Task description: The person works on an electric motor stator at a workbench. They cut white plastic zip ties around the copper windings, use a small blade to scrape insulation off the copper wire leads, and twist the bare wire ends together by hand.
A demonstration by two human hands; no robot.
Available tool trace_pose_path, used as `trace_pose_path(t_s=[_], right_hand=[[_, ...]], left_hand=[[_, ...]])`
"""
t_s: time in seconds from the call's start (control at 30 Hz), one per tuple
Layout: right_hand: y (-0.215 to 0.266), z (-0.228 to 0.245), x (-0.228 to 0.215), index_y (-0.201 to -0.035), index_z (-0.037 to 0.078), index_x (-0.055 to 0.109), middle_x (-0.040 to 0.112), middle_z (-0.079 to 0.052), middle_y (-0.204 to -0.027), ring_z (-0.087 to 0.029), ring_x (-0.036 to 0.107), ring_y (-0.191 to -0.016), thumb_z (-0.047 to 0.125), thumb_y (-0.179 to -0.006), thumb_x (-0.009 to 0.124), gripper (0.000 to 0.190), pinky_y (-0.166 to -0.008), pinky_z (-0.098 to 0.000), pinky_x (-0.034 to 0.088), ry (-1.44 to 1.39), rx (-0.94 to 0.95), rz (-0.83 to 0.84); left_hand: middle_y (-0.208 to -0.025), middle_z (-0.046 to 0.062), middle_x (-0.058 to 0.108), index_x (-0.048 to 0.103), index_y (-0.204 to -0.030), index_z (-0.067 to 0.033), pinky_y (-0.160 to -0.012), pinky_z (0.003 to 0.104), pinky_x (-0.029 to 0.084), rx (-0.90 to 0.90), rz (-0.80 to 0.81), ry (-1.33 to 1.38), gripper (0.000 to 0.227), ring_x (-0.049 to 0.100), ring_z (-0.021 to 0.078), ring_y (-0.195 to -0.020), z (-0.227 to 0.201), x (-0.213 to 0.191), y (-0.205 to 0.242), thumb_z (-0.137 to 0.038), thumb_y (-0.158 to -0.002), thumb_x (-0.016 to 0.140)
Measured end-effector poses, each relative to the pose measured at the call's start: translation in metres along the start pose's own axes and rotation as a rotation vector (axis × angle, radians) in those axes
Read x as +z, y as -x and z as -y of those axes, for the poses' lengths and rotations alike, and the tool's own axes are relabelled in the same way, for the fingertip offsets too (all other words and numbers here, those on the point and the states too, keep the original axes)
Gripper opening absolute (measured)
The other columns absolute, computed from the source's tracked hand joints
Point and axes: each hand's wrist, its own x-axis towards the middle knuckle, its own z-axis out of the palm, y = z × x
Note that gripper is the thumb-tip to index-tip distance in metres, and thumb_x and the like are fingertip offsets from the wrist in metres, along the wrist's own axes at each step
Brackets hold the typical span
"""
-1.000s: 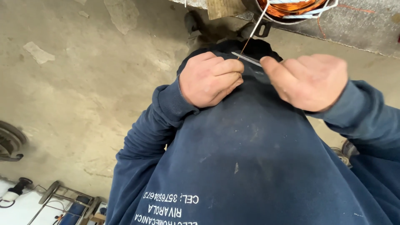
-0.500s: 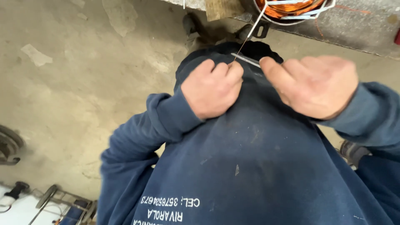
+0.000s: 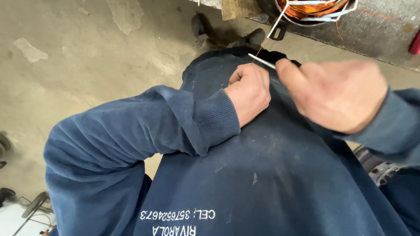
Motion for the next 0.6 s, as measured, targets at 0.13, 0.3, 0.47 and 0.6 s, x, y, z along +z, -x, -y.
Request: trace_pose_path(t_s=[0.13, 0.3, 0.47, 0.6], right_hand=[[0.001, -0.002, 0.002, -0.104, 0.014, 0.067, 0.048, 0.000, -0.062, -0.018, 0.056, -0.051, 0.016, -0.086, 0.070, 0.019, -0.044, -0.0330, 0.042, 0.031, 0.061, 0.011], [-0.006, -0.005, 0.000, -0.105, 0.011, 0.068, 0.050, 0.000, -0.062, -0.018, 0.059, -0.052, 0.015, -0.087, 0.070, 0.019, -0.044, -0.0330, 0.042, -0.054, 0.031, -0.009], [-0.003, -0.004, 0.004, -0.105, 0.011, 0.070, 0.049, 0.000, -0.061, -0.019, 0.057, -0.051, 0.014, -0.085, 0.070, 0.020, -0.044, -0.0337, 0.041, -0.059, 0.005, -0.031], [0.000, -0.007, 0.006, -0.104, 0.011, 0.069, 0.046, 0.000, -0.060, -0.018, 0.055, -0.050, 0.013, -0.088, 0.073, 0.017, -0.045, -0.0333, 0.041, -0.046, 0.032, -0.038]], left_hand=[[-0.067, 0.015, 0.055, 0.068, -0.071, 0.0030, -0.045, 0.036, 0.028, -0.032, -0.030, -0.008, 0.025, 0.047, 0.0236, -0.053, 0.002, -0.001, 0.001, -0.016, -0.079, 0.053], [-0.073, 0.013, 0.056, 0.071, -0.076, 0.0019, -0.054, 0.035, 0.033, -0.111, -0.129, 0.069, 0.029, 0.048, 0.0228, -0.061, 0.002, 0.002, 0.008, -0.020, -0.085, 0.055], [-0.086, 0.011, 0.058, 0.071, -0.078, -0.0021, -0.062, 0.034, 0.038, -0.188, -0.217, 0.307, 0.025, 0.054, 0.0213, -0.074, 0.002, 0.008, 0.020, -0.023, -0.083, 0.057], [-0.096, 0.006, 0.059, 0.070, -0.083, -0.0093, -0.067, 0.034, 0.041, -0.267, -0.425, 0.710, 0.011, 0.056, 0.0192, -0.079, 0.005, 0.022, 0.028, -0.018, -0.088, 0.064]])
